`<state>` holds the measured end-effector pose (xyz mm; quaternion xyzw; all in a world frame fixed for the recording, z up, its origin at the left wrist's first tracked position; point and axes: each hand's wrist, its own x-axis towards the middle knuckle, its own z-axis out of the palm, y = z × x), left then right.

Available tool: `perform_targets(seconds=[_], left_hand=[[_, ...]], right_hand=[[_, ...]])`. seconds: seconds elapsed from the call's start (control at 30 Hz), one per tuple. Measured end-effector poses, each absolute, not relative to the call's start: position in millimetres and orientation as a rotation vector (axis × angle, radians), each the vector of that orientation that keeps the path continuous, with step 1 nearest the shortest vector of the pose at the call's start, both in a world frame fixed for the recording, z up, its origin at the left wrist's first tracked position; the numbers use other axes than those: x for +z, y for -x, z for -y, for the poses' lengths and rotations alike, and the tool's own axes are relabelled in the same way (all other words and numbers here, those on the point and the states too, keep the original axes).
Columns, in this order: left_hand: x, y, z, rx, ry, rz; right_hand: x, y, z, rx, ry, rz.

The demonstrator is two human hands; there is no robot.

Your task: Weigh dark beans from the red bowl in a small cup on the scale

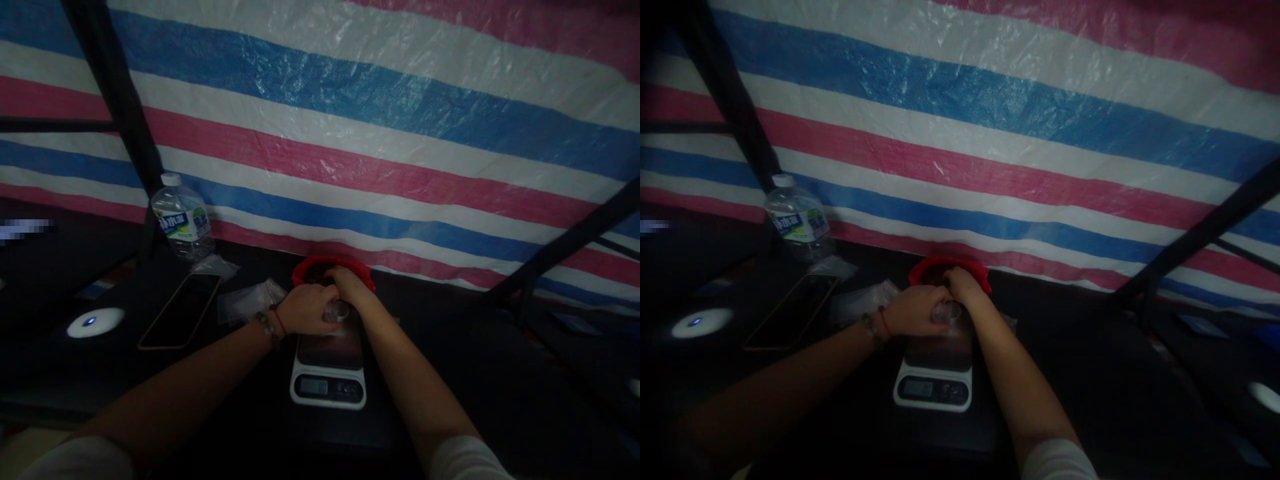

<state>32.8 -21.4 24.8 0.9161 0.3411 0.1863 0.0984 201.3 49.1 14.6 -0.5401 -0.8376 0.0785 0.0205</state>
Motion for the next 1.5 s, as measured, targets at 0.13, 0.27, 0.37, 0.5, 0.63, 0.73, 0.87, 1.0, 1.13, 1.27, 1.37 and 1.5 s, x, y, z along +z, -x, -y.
perform_targets(seconds=[0.13,0.27,0.37,0.5,0.63,0.73,0.87,1.0,1.13,1.27,1.37,1.5], left_hand=[[24,-36,21,0.557,-2.745,-1.027],[24,-30,15,0.599,-2.725,-1.043],[26,-31,14,0.606,-2.712,-1.019],[28,-43,20,0.558,-2.732,-1.018],[28,-56,30,0.57,-2.751,-1.058],[29,-55,31,0.626,-2.766,-1.066],[35,-40,13,0.753,-2.625,-1.161],[32,-21,-15,0.887,-2.378,-1.329],[19,-14,-29,0.991,-2.344,-1.349],[8,-16,-30,0.974,-2.31,-1.292],[5,-17,-28,0.931,-2.281,-1.309],[0,-16,-29,0.889,-2.297,-1.356]], right_hand=[[17,-199,-48,0.239,1.69,2.604],[17,-200,-49,0.266,1.677,2.593],[18,-201,-49,0.278,1.674,2.613],[22,-198,-49,0.276,1.725,2.648],[21,-192,-51,0.248,1.778,2.642],[19,-190,-52,0.239,1.772,2.642],[19,-193,-48,0.232,1.746,2.61],[16,-200,-46,0.19,1.721,2.552],[13,-207,-51,0.206,1.692,2.491],[14,-212,-55,0.235,1.656,2.408],[18,-214,-54,0.28,1.589,2.322],[23,-208,-49,0.333,1.469,2.18]])
